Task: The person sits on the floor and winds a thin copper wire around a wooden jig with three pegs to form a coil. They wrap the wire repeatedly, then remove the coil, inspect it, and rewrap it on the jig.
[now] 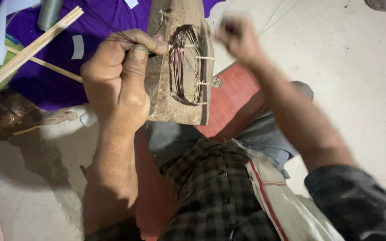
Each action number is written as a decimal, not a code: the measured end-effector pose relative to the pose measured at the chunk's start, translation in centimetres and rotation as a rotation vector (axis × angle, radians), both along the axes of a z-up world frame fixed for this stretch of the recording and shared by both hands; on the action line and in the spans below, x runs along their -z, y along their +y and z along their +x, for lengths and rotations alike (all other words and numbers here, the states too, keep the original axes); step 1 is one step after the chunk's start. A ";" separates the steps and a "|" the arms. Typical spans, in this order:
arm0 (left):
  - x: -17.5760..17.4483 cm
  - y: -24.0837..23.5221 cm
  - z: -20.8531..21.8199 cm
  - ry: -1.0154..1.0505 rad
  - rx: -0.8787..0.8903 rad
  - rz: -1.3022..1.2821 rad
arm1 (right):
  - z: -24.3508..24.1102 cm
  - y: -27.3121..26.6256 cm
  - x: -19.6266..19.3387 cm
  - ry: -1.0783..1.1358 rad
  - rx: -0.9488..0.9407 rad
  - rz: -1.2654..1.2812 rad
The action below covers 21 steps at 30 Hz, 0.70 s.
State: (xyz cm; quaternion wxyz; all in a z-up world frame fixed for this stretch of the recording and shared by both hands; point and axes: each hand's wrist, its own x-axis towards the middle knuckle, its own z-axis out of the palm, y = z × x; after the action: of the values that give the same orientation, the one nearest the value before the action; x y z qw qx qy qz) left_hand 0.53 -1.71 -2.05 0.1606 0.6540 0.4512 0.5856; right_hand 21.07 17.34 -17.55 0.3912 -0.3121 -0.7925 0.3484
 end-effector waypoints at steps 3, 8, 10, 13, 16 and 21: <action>0.2 -0.1 -0.3 -0.056 0.011 -0.044 | 1.0 -5.7 8.9 -0.046 0.166 -0.309; -0.1 0.6 0.6 -0.052 0.099 0.000 | 2.1 -9.2 13.6 -0.012 0.086 -0.134; -0.5 0.7 1.0 0.006 0.103 0.025 | 1.3 -8.9 12.8 0.009 0.080 -0.252; -0.2 0.2 1.0 0.000 0.086 -0.003 | 0.3 -12.4 11.3 -0.172 0.214 0.284; -0.2 0.9 0.6 -0.045 0.070 0.005 | 0.4 -17.8 7.4 -0.121 0.044 0.406; 0.3 1.6 -0.2 -0.053 0.054 0.002 | 0.8 -19.8 -1.0 -0.334 -0.167 0.724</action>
State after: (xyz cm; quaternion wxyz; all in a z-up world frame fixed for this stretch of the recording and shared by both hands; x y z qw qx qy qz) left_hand 0.37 -0.09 -2.36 0.1874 0.6502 0.4283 0.5989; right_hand 21.84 -2.44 -16.50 0.3120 -0.1408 -0.9393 0.0219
